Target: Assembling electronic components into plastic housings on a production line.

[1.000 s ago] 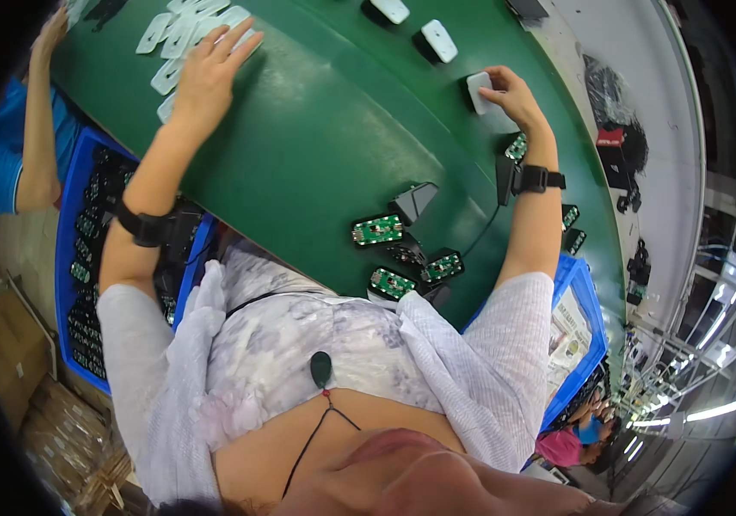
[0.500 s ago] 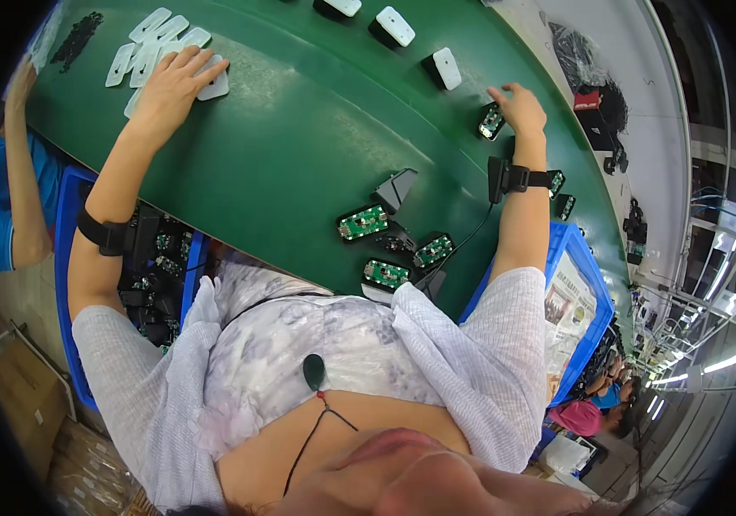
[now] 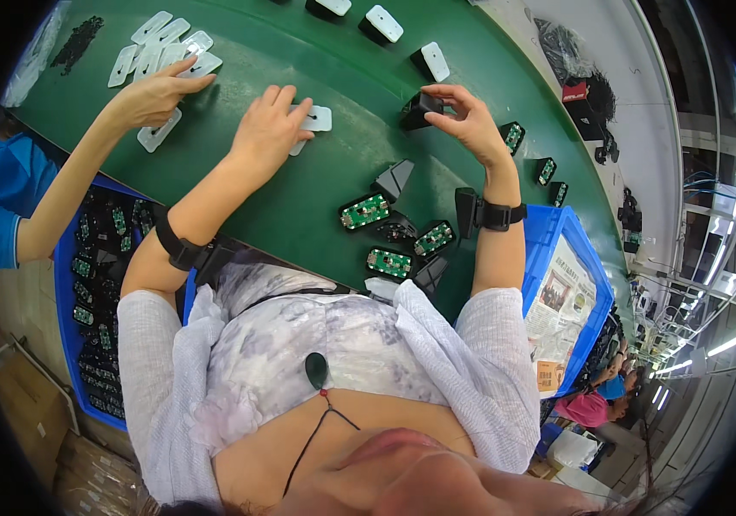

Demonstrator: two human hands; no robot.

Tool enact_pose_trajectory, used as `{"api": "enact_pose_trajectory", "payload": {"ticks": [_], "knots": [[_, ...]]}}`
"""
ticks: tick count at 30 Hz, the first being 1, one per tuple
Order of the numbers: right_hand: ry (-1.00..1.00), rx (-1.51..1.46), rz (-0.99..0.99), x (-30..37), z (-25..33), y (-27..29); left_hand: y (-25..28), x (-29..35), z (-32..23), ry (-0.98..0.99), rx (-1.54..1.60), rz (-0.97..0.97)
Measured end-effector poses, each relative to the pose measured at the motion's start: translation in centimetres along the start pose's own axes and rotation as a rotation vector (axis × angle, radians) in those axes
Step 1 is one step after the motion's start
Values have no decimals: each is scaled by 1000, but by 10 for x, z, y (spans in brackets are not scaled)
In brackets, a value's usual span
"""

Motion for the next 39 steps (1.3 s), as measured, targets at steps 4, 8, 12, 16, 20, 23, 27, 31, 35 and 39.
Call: {"api": "enact_pose_trajectory", "payload": {"ticks": [4,8,12,16,20,23,27,31,35,39], "knots": [[50,138,-67,20,-6,-1,0,7,-5,-16,80,-52],[5,361,-33,33,-16,-8,0,1,-3,1,107,-37],[31,431,-131,29,-8,-12,-14,-16,-7,59,112,-41],[197,400,-186,19,26,-21,-11,-14,-15,55,85,-59],[318,408,-165,11,55,-36,7,11,-8,90,60,-20],[396,416,-141,2,69,-52,15,25,-2,143,5,-18],[491,489,-45,-12,79,-79,18,18,-4,105,62,-112],[572,596,-8,-22,79,-97,12,16,-4,71,88,-140],[614,698,-16,-23,73,-109,8,16,-4,65,80,-108],[652,790,-74,-20,72,-116,5,15,-3,53,57,-87]]}}
Point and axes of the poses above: each hand's wrist, its own x-axis away from the middle knuckle, its own y-axis out of the back of the hand, z = x × y, the point moved 4 cm from there along -x, towards the middle knuckle, and after that the axes turned 12 degrees about x, right-handed, at the moved point
